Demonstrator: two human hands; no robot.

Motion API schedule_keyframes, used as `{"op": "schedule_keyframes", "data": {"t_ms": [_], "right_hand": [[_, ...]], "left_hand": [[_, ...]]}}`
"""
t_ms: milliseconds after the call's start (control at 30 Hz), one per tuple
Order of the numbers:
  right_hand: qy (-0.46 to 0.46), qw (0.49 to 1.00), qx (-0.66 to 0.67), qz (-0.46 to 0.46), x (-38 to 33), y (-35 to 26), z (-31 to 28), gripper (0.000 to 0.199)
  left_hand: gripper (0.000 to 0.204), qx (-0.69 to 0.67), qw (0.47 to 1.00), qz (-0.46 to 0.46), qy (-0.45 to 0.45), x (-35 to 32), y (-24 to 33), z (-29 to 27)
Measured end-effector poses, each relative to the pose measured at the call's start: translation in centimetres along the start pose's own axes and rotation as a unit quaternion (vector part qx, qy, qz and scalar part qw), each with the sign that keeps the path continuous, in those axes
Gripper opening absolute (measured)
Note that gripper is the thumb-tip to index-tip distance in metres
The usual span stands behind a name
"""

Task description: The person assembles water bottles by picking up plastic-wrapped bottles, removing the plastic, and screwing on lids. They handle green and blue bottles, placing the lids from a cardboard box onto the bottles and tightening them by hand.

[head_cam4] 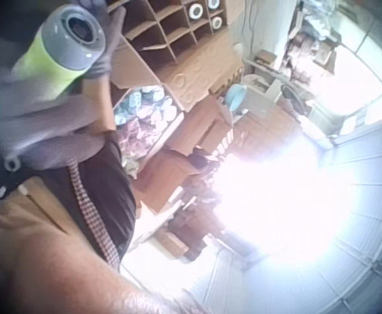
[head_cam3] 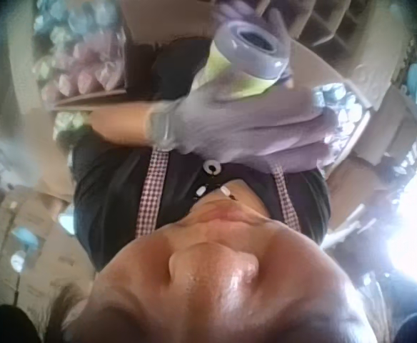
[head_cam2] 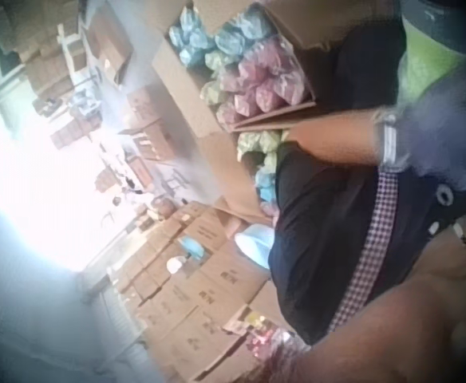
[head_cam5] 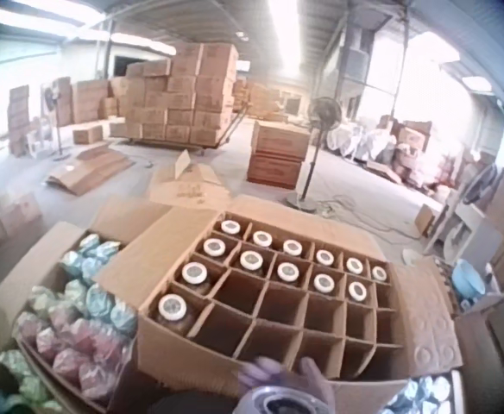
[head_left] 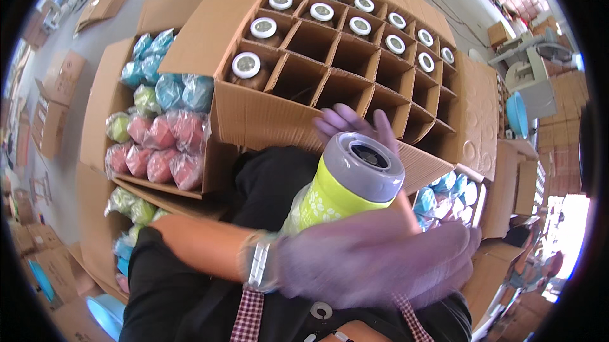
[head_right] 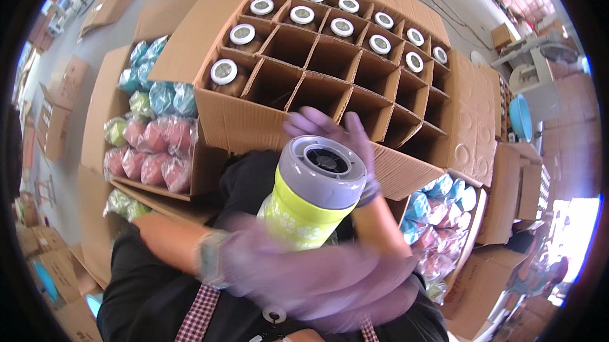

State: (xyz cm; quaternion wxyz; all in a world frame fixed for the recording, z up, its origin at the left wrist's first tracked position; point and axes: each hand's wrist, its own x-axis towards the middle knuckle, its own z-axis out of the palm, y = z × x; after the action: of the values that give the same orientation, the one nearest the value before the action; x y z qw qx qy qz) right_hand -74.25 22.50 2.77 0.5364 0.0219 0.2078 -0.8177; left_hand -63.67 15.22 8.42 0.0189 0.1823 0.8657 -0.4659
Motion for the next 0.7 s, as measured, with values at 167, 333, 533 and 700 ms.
{"op": "schedule_keyframes", "data": {"t_ms": [167,333,533,700], "right_hand": [[-0.030,0.983,-0.173,-0.053,-1.4,2.4,3.5,0.070],[0.132,0.847,-0.441,-0.265,-2.8,-0.7,-0.1,0.074],[0.051,0.669,-0.464,-0.579,-8.8,-2.9,0.6,0.085],[0.158,0.699,-0.537,-0.445,-4.6,2.3,3.1,0.085]], "left_hand": [[0.058,-0.401,0.802,-0.062,0.438,-0.3,-0.3,0.2],[0.070,-0.636,0.605,-0.052,0.476,-3.5,-4.3,4.6],[0.068,-0.912,-0.064,-0.048,0.403,0.1,-5.9,19.8],[0.100,-0.947,-0.198,0.108,0.230,6.1,1.8,10.3]]}}
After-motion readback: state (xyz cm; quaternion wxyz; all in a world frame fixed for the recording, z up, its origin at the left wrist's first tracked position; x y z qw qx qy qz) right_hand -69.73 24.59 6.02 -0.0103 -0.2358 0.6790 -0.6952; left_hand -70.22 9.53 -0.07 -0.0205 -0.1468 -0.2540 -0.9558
